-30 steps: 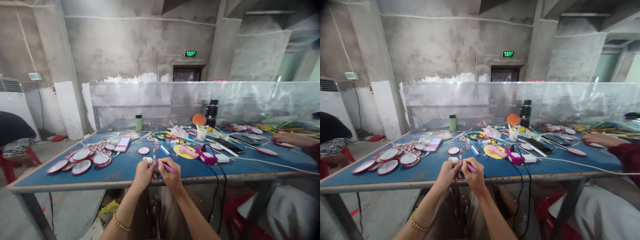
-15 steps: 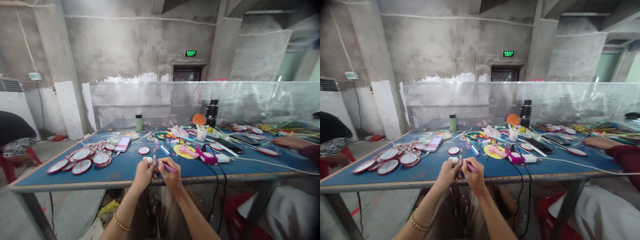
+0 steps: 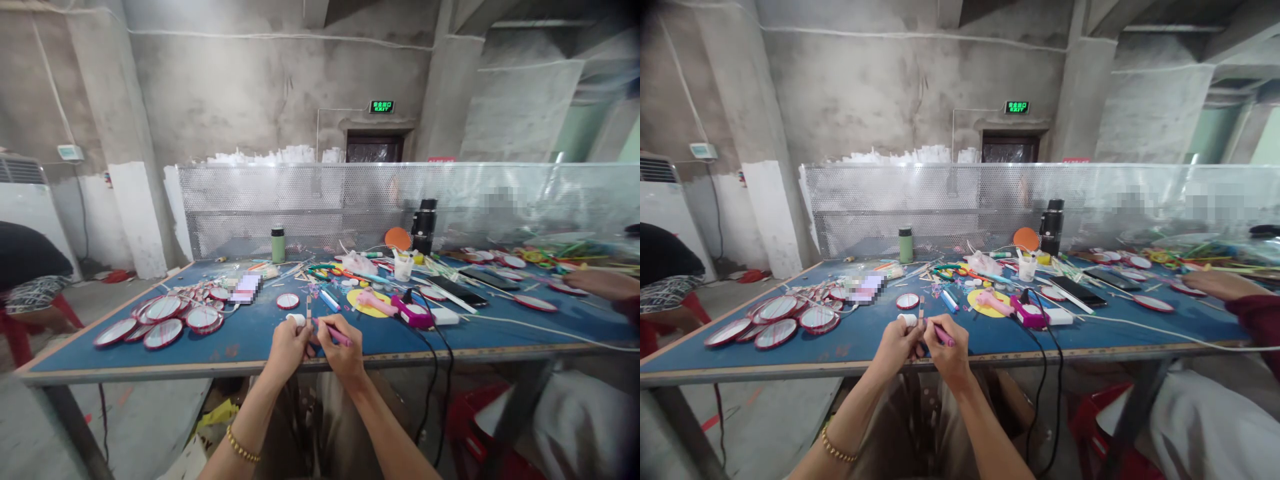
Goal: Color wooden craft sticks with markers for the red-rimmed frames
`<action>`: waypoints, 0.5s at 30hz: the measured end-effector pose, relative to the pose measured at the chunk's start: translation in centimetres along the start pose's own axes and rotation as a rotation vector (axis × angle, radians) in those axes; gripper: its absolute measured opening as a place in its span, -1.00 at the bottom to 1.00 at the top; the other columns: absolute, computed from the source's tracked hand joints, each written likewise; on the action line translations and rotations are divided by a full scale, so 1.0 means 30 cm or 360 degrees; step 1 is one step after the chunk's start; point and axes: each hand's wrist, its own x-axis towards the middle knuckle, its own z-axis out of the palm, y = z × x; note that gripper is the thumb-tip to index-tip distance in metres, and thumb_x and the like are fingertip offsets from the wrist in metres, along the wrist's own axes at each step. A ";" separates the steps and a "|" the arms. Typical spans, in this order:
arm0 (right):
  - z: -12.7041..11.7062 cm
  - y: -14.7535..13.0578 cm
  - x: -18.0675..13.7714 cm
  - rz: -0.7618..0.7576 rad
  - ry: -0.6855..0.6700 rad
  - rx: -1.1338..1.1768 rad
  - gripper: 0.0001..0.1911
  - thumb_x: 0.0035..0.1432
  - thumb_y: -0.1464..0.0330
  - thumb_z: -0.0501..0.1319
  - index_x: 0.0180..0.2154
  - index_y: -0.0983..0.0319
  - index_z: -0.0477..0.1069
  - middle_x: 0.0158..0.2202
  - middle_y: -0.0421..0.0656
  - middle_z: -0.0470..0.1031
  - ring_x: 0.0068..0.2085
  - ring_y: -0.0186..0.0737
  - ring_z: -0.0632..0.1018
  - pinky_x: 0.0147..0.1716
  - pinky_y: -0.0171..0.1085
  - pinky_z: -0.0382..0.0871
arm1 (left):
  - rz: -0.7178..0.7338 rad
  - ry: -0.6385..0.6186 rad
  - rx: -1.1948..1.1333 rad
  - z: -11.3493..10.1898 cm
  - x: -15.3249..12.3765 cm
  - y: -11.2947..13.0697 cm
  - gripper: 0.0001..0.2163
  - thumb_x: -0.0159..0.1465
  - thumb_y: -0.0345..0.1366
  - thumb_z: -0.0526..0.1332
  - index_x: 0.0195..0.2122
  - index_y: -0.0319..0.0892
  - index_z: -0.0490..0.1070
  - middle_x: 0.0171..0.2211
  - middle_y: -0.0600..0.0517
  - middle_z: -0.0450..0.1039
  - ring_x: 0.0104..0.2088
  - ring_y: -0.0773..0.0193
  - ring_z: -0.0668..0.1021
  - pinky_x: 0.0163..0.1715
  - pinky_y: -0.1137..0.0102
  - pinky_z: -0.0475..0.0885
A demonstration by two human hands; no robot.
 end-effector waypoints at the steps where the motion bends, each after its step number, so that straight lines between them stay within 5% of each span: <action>1: -0.001 0.001 -0.001 -0.0001 0.0008 -0.0006 -0.87 0.21 0.43 0.17 -0.39 0.23 0.44 -0.50 -0.22 0.50 -0.49 -0.33 0.51 -0.42 -0.38 0.38 | -0.0010 -0.0002 -0.0007 0.000 0.000 0.002 -0.67 0.23 -0.04 0.10 -0.53 -0.16 0.31 -0.72 0.08 0.37 -0.77 0.37 0.39 -0.75 0.53 0.24; 15: 0.000 -0.004 -0.001 -0.0015 -0.0054 0.0047 -0.87 0.21 0.43 0.17 -0.38 0.23 0.45 -0.48 -0.23 0.50 -0.49 -0.35 0.50 -0.43 -0.39 0.38 | 0.0008 0.0013 0.0037 0.000 0.000 -0.003 -0.63 0.23 0.03 0.07 -0.55 -0.14 0.26 -0.73 0.08 0.37 -0.76 0.34 0.40 -0.74 0.50 0.26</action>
